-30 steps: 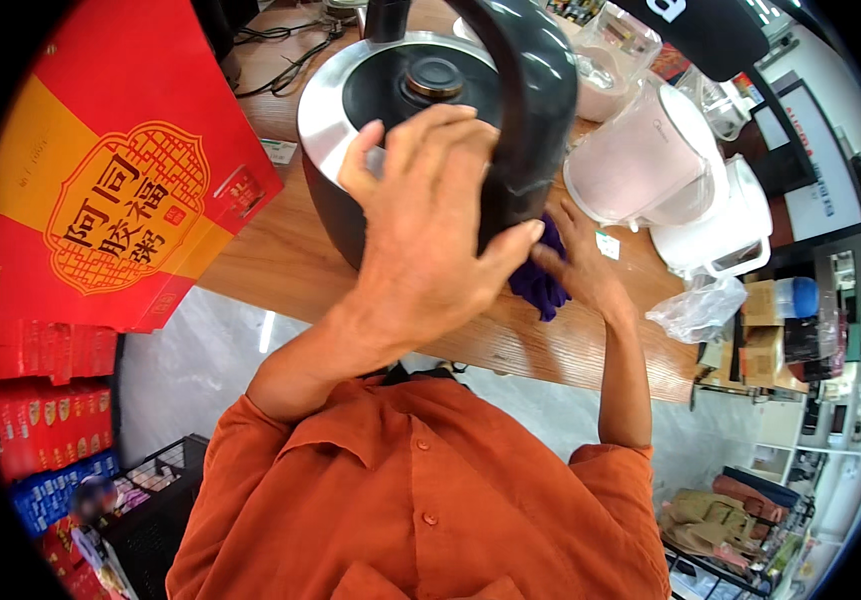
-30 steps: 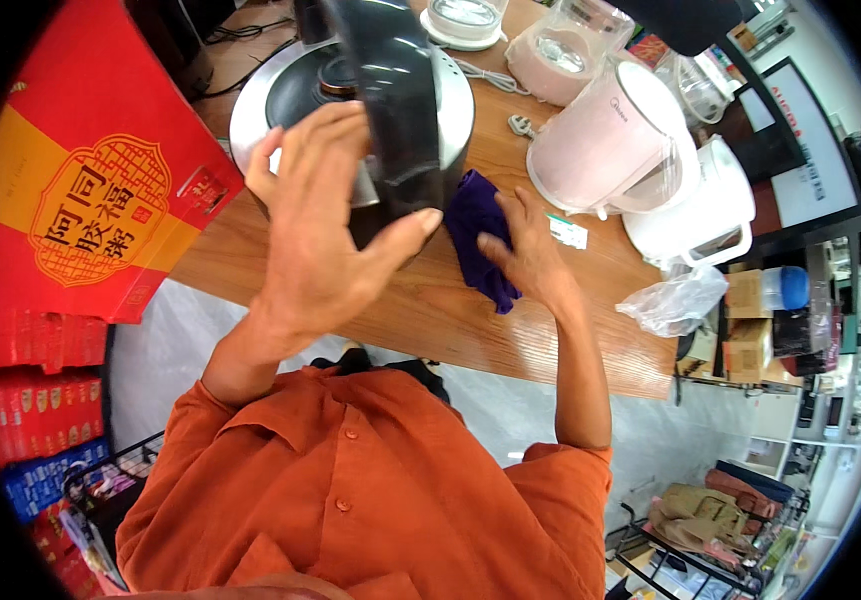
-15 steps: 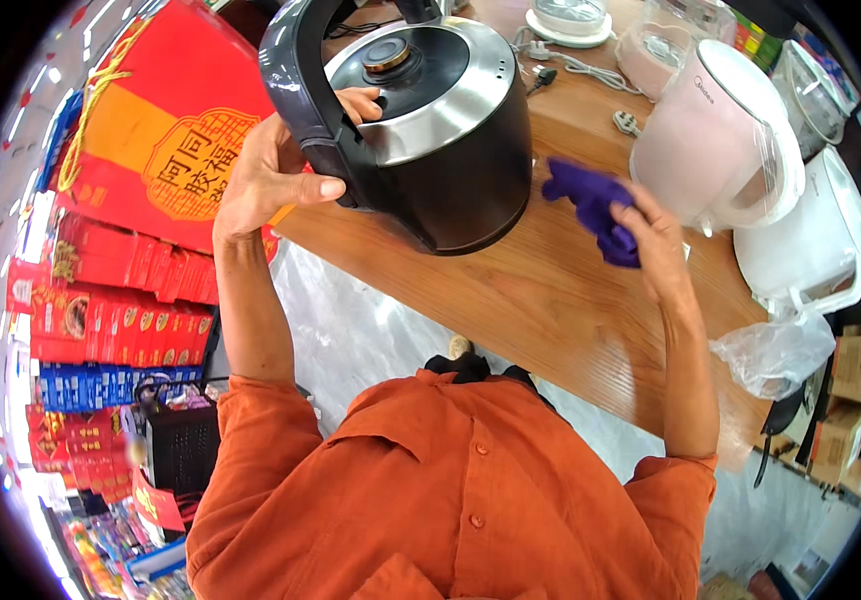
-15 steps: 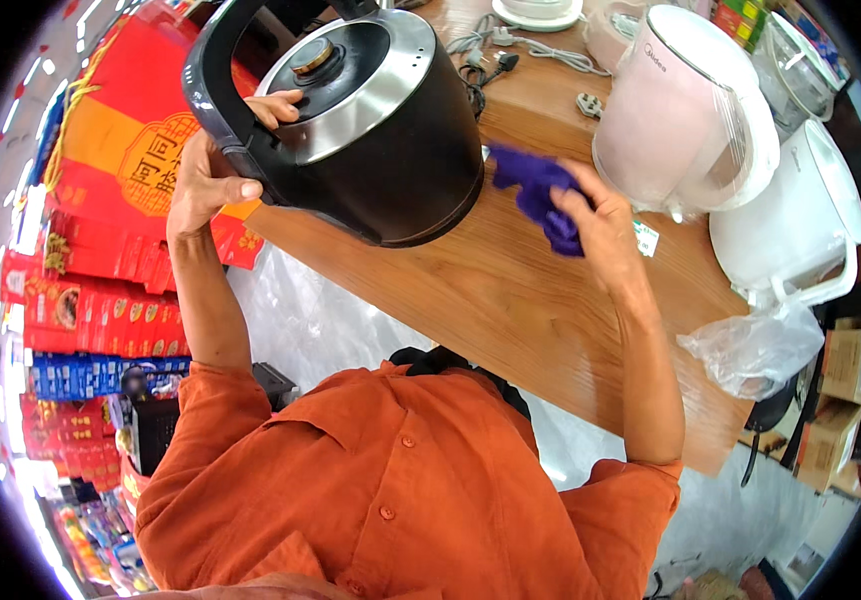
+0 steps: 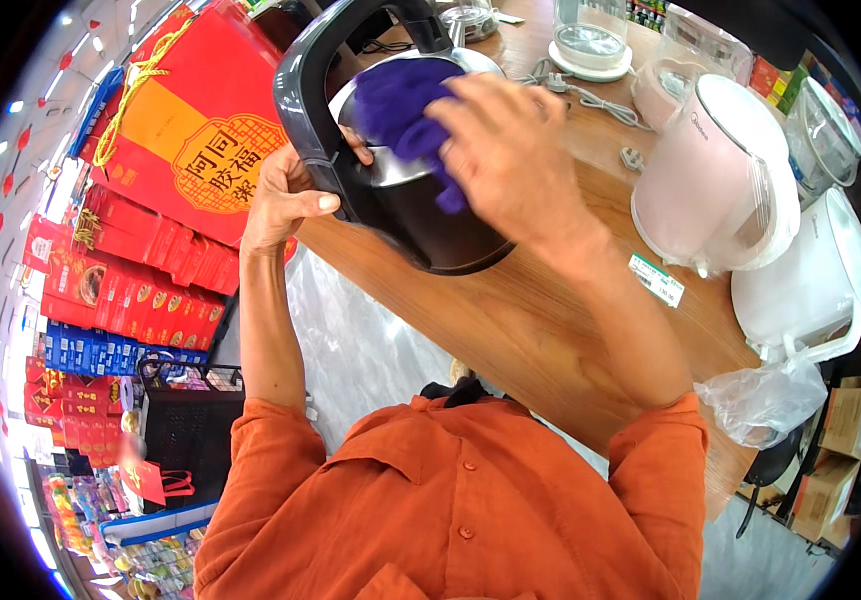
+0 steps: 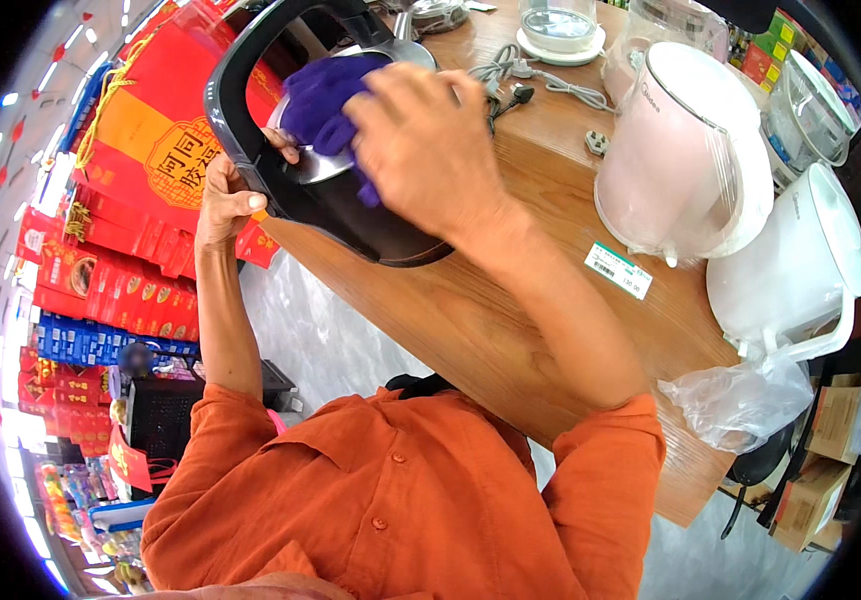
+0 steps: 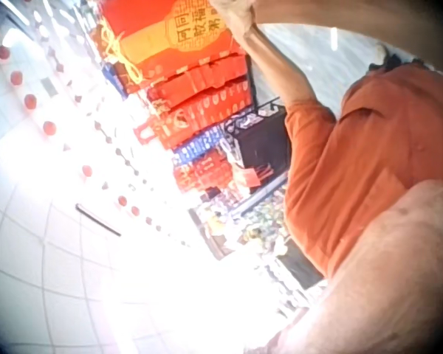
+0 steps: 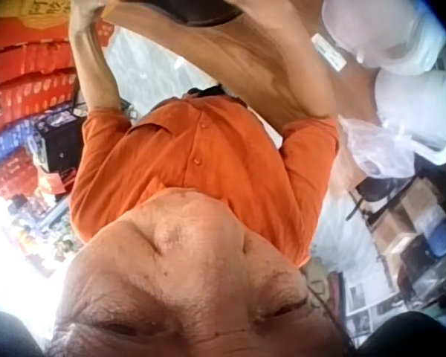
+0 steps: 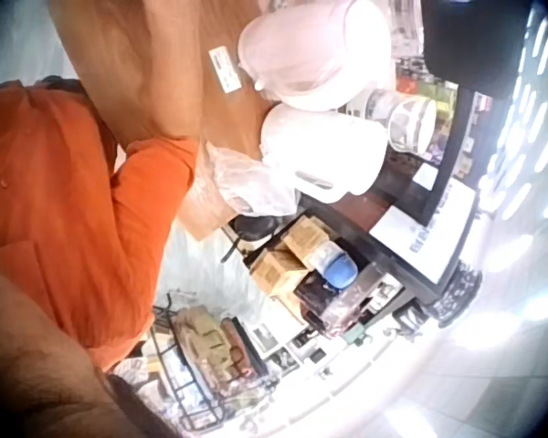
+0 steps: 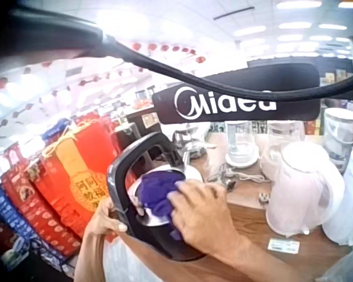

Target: The person wipes a black electric kettle with a purple cloth, then moves to clean several induction cooktops and a red gift box on a display shelf. The person also briefly handles a pair of headphones and a small red bag before returning to wipe the cooktops.

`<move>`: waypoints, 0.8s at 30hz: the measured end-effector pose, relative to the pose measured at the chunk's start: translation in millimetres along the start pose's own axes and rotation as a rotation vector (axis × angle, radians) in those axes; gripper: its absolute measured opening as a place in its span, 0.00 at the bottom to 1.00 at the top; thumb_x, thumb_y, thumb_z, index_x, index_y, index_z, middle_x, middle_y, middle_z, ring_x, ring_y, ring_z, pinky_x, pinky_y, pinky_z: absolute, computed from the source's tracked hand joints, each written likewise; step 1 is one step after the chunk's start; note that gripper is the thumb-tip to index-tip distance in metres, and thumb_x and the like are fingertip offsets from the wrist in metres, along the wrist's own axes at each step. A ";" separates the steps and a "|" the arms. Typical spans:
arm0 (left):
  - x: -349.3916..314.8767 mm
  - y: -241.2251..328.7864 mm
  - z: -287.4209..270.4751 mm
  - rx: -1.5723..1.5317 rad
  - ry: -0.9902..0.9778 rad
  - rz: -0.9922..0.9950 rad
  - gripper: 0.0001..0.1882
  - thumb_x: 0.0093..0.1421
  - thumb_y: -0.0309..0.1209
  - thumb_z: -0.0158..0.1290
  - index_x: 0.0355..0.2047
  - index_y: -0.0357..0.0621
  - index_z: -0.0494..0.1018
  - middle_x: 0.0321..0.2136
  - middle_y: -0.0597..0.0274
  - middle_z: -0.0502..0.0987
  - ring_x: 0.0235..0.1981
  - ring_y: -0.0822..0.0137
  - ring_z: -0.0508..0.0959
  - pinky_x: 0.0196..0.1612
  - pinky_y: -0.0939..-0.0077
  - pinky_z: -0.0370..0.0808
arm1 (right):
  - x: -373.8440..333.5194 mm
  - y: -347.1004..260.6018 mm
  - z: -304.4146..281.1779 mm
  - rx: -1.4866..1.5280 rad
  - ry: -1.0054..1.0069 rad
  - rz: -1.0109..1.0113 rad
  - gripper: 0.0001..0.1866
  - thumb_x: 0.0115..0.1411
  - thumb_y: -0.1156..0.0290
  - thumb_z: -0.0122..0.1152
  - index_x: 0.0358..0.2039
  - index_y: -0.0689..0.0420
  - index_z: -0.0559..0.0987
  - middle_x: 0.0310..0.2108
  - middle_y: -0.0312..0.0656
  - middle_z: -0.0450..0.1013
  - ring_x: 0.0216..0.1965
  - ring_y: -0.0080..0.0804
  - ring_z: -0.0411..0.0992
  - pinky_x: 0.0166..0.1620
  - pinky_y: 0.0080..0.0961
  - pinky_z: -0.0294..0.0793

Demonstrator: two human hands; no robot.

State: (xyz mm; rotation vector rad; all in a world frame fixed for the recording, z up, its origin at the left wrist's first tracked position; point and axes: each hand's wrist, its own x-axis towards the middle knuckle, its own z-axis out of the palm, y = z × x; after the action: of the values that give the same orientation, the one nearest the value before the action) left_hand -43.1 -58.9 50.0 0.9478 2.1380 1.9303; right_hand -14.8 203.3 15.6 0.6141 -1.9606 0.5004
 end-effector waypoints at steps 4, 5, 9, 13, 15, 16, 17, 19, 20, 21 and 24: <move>4.4 -6.6 -2.7 -0.003 -0.014 0.075 0.31 0.38 0.34 0.69 0.45 0.37 0.75 0.40 0.55 0.78 0.45 0.62 0.77 0.52 0.68 0.73 | 31.6 59.0 23.3 0.197 -0.101 0.152 0.13 0.61 0.65 0.53 0.38 0.58 0.81 0.46 0.46 0.75 0.47 0.48 0.73 0.52 0.43 0.70; 6.6 -5.9 -1.1 -0.003 -0.017 0.079 0.31 0.38 0.34 0.69 0.45 0.37 0.75 0.40 0.55 0.78 0.45 0.62 0.77 0.52 0.68 0.73 | 43.3 74.7 28.0 0.228 -0.166 0.135 0.14 0.61 0.65 0.51 0.36 0.60 0.82 0.44 0.48 0.76 0.44 0.50 0.74 0.51 0.43 0.72; 5.5 -6.3 -1.2 0.016 -0.011 0.083 0.32 0.37 0.33 0.69 0.46 0.36 0.75 0.40 0.55 0.78 0.45 0.62 0.77 0.52 0.68 0.73 | 56.1 69.8 19.4 0.238 -0.421 0.186 0.18 0.64 0.65 0.48 0.44 0.68 0.76 0.45 0.54 0.74 0.50 0.49 0.69 0.54 0.39 0.67; -1.5 -7.0 3.3 -0.018 0.069 0.044 0.34 0.36 0.32 0.69 0.47 0.35 0.74 0.40 0.55 0.78 0.45 0.62 0.78 0.52 0.70 0.73 | 4.5 -21.8 -9.5 0.130 -0.072 0.000 0.11 0.55 0.71 0.54 0.37 0.61 0.79 0.44 0.51 0.73 0.50 0.48 0.70 0.53 0.42 0.68; -6.1 -5.1 -0.3 0.005 0.092 -0.050 0.35 0.36 0.33 0.69 0.47 0.35 0.74 0.39 0.54 0.78 0.43 0.63 0.79 0.50 0.72 0.73 | -10.6 -50.5 -13.1 0.180 -0.109 0.001 0.13 0.56 0.69 0.54 0.40 0.59 0.79 0.46 0.49 0.72 0.55 0.47 0.68 0.54 0.44 0.67; -6.3 -5.3 -0.6 0.011 0.093 -0.037 0.35 0.36 0.33 0.69 0.47 0.35 0.74 0.39 0.54 0.78 0.43 0.63 0.79 0.50 0.72 0.74 | -9.1 -42.4 -11.4 0.194 -0.086 -0.019 0.12 0.57 0.69 0.55 0.40 0.58 0.79 0.45 0.47 0.72 0.54 0.45 0.68 0.53 0.44 0.67; -7.0 -6.0 -0.5 0.018 0.096 -0.026 0.35 0.35 0.33 0.69 0.47 0.35 0.74 0.39 0.53 0.78 0.42 0.63 0.79 0.50 0.73 0.74 | -5.8 -29.1 -8.4 0.209 -0.064 -0.038 0.12 0.57 0.68 0.55 0.40 0.58 0.79 0.44 0.46 0.72 0.52 0.43 0.69 0.51 0.44 0.67; -4.7 -4.8 2.2 0.006 0.059 0.019 0.33 0.37 0.34 0.69 0.46 0.35 0.74 0.38 0.54 0.78 0.44 0.61 0.77 0.51 0.69 0.73 | 6.9 -3.9 -1.7 0.175 -0.055 0.041 0.12 0.59 0.68 0.54 0.40 0.57 0.79 0.43 0.44 0.72 0.49 0.41 0.71 0.48 0.42 0.68; -1.8 -4.1 4.1 0.009 0.041 0.062 0.33 0.37 0.34 0.68 0.45 0.35 0.74 0.38 0.54 0.78 0.44 0.61 0.77 0.51 0.68 0.72 | 12.6 17.0 8.0 0.189 -0.059 0.079 0.12 0.61 0.68 0.52 0.40 0.59 0.79 0.42 0.46 0.73 0.45 0.43 0.71 0.47 0.41 0.69; 1.3 -4.5 5.5 0.011 0.020 0.107 0.32 0.37 0.35 0.68 0.45 0.35 0.74 0.38 0.55 0.78 0.45 0.61 0.76 0.52 0.67 0.72 | 19.0 38.0 19.8 0.244 -0.018 0.130 0.13 0.63 0.67 0.50 0.41 0.60 0.79 0.40 0.48 0.73 0.45 0.47 0.71 0.48 0.41 0.70; 8.0 -4.2 5.9 0.024 -0.004 0.129 0.31 0.38 0.36 0.68 0.43 0.36 0.75 0.37 0.55 0.78 0.47 0.59 0.74 0.55 0.65 0.69 | 41.3 92.8 43.9 0.410 -0.159 0.273 0.17 0.66 0.67 0.46 0.42 0.66 0.78 0.40 0.50 0.78 0.40 0.43 0.76 0.49 0.36 0.74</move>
State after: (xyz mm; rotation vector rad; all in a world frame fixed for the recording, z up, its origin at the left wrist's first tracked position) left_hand -48.3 -49.7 47.6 1.1189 2.1518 1.9620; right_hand -117.8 242.4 25.8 0.6565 -2.1203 1.0698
